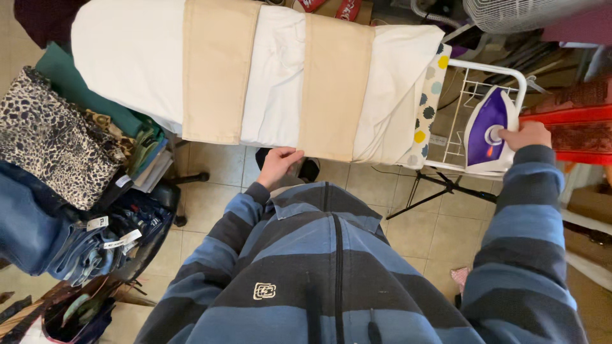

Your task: The person irons a pair of trousers on an ironing board using an iron, pressing the back pockets and legs, then picks up the trousers to check them before folding them.

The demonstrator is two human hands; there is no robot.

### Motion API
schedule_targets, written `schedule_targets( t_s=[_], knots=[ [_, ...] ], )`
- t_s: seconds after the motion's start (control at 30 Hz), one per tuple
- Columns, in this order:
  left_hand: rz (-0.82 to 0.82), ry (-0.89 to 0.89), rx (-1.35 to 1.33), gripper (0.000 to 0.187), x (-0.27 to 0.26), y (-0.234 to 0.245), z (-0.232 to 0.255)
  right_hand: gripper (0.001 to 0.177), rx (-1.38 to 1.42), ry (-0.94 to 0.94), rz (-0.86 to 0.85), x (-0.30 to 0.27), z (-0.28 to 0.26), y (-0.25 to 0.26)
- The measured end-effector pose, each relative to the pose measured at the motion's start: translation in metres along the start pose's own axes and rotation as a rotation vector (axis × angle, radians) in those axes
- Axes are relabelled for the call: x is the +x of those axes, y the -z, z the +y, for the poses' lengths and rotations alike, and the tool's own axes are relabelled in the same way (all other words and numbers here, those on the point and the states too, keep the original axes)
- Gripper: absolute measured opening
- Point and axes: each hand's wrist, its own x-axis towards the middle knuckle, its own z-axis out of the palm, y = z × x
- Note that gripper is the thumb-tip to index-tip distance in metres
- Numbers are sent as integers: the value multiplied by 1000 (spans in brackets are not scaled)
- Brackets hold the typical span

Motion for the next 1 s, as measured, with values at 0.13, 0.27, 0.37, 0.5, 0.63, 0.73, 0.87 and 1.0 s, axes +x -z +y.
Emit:
schedule_targets(
  t_s=[0.13, 0.27, 0.37, 0.5, 0.63, 0.73, 0.87, 1.0],
  knots=[
    [-15, 18, -34, 23, 3, 2, -1, 48, 97, 2, -45, -59, 11, 18],
    [-73, -11, -8, 27, 7, 7, -1, 41, 370, -36, -94, -194, -36, 59],
    [-134, -27, 14, 26, 18, 14, -17, 30, 434, 107, 1, -203, 10, 16],
    [-159, 17, -18, 19, 34, 17, -38, 12, 743, 174, -103, -274, -31, -12],
    [-176, -4, -53, 18, 48, 20, -60, 12, 1080, 361, -180, -290, -71, -75],
    [-178, -25, -96, 20, 59, 21, -77, 29, 1212, 551, -173, -305, -123, -90],
    [-154, -67, -89, 20, 71, 18, -98, 51, 1190, 730, -213, -306, -191, -105],
    [-138, -114, -49, 19, 63, 20, -86, 48, 1068, 635, -165, -304, -254, -100]
  ],
)
